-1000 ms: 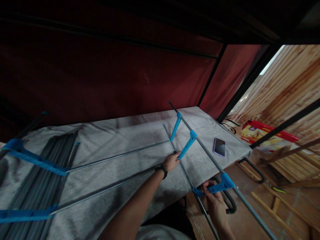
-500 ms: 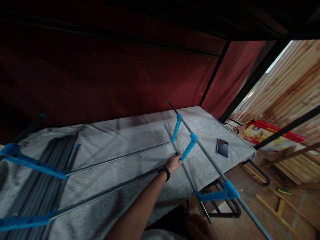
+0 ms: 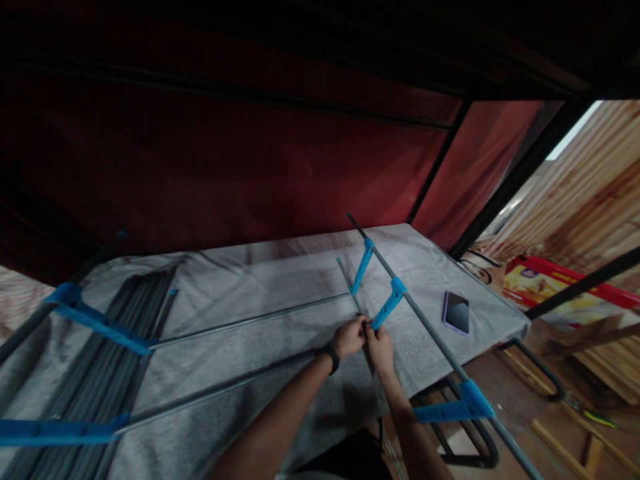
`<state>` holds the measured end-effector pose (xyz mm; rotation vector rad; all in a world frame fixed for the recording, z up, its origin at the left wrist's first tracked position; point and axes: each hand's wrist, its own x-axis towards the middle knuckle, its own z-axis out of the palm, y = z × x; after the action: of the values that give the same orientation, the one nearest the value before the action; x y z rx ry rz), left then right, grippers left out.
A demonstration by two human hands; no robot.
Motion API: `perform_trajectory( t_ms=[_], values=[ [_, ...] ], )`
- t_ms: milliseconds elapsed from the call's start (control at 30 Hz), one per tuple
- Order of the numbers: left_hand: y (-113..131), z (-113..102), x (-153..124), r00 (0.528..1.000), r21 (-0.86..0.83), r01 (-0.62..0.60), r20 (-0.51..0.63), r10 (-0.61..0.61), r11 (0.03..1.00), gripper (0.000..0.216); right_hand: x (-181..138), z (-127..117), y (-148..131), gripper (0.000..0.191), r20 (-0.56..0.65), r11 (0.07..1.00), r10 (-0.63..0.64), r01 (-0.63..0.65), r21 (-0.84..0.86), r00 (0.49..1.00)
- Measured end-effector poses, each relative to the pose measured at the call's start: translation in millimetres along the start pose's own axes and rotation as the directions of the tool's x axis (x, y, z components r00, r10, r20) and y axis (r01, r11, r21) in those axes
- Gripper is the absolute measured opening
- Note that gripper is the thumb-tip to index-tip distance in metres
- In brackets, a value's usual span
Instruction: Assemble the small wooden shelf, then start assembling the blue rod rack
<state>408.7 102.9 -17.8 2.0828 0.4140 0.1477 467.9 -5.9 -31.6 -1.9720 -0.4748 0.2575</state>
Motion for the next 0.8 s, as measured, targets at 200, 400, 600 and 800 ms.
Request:
perform_trajectory(
  t_ms=[200,400,600,800],
  values=[
    [-41,-93,-25,0.945,0.286,0.177,-0.315,-0.082,0.942,0.045,7,4,13,0.049,-0.008,1.000,-0.006,0.006,-0.031,1.000],
    [-82,-157,-51,0.914,0.461,0.330,-0.375,-0.157,0.824,0.031,13,13,23,0.056,-0.037,0.999,-0.046,0.046,-0.001,0.998],
    [-82,-146,-43,0.961,0.549,0.236,-0.255,-0.108,0.802,0.027,16,12,23,0.056,-0.002,0.999,-0.019,0.019,0.029,1.000],
    [-83,-146,-42,0.961,0.537,0.242,-0.246,-0.125,0.808,0.034,18,11,22,0.055,0.022,0.999,-0.021,0.020,0.038,1.000]
  ],
)
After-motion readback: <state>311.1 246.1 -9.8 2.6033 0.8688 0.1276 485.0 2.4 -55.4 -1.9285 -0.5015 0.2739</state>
